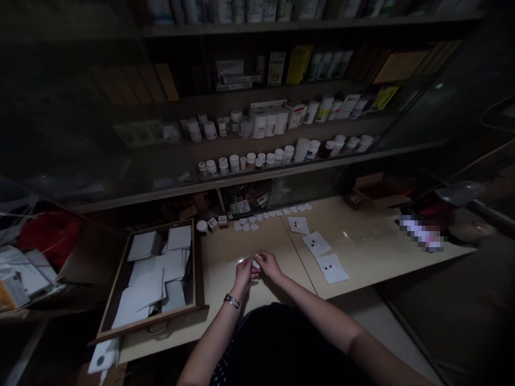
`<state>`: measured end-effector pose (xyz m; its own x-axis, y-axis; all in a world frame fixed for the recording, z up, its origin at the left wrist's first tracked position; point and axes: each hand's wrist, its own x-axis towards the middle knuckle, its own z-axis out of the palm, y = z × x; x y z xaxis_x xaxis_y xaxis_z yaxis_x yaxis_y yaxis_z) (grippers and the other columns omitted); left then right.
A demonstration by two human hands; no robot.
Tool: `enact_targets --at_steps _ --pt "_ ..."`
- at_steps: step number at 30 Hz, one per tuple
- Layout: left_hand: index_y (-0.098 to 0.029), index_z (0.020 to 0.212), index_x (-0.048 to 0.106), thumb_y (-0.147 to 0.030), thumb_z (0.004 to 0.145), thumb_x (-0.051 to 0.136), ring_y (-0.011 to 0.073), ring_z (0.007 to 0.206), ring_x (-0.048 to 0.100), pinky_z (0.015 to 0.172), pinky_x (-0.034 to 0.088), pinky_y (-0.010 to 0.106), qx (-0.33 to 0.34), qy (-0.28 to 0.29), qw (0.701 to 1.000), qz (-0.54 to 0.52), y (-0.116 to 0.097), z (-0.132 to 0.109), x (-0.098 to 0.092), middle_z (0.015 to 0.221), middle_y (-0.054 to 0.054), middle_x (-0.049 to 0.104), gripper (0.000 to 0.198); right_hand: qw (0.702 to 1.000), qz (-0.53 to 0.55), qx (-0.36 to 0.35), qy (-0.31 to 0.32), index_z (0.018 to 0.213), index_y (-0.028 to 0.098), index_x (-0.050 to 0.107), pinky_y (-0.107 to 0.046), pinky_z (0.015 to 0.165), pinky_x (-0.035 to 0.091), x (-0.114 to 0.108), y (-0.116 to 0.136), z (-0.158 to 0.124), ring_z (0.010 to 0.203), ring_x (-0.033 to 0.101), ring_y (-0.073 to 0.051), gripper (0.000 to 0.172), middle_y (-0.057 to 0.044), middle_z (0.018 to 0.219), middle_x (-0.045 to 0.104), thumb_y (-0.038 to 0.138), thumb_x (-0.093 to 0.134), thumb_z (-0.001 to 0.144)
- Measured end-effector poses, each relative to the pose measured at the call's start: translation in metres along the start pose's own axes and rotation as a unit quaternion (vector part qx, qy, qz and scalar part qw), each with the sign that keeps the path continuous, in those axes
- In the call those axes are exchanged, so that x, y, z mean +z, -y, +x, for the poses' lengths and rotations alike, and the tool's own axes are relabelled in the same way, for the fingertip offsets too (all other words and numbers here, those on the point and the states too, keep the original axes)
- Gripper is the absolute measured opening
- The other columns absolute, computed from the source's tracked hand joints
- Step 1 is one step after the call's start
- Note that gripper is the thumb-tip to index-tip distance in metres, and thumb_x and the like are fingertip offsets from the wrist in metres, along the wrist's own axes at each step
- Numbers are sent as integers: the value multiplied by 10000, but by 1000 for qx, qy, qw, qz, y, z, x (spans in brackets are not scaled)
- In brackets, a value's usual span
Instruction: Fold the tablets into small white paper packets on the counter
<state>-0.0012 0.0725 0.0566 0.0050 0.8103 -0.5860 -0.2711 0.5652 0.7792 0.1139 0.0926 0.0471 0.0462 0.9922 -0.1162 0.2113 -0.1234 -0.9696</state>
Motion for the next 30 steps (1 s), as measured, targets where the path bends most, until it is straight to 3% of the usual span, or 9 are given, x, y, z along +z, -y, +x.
enact_targets --at_steps 4,9,13,16,22,30 --pt "-171 681 512 -618 704 658 108 389 537 402 404 195 3 -2 999 46 1 4 2 488 -13 552 471 1000 -12 -26 -1 670 184 594 -247 550 372 -1 3 -4 566 494 -155 353 -13 595 572 519 564 776" --pt "-185 626 511 -605 726 638 86 330 458 365 329 177 110 -14 988 110 2 0 3 403 -33 495 450 999 -28 -5 -20 575 197 542 -246 513 366 -2 6 -1 531 479 -155 411 -14 539 537 533 511 809" --pt "-189 618 509 -627 745 601 84 326 448 353 312 175 147 -36 981 121 5 -5 3 388 -45 466 465 999 -41 -7 -18 509 210 478 -241 479 329 2 9 0 492 432 -142 435 8 482 471 541 534 787" --pt "-191 656 497 -659 718 603 97 348 496 364 359 179 125 -49 988 83 9 -5 5 420 -48 488 484 999 -17 -14 -32 522 214 471 -240 480 324 3 10 -2 495 423 -139 430 15 493 457 544 521 793" --pt "-185 827 493 -598 556 757 123 383 561 359 402 186 29 -10 999 32 11 -2 17 537 -33 587 560 998 14 11 -60 558 204 503 -248 509 355 -7 -1 -4 520 458 -147 418 12 524 484 554 544 783" --pt "-150 907 558 -490 563 772 112 421 571 388 423 187 19 -1 1000 -7 7 21 42 604 4 639 529 990 109 80 -38 730 179 615 -289 600 476 -40 -21 20 638 594 -187 381 -41 679 644 535 700 621"
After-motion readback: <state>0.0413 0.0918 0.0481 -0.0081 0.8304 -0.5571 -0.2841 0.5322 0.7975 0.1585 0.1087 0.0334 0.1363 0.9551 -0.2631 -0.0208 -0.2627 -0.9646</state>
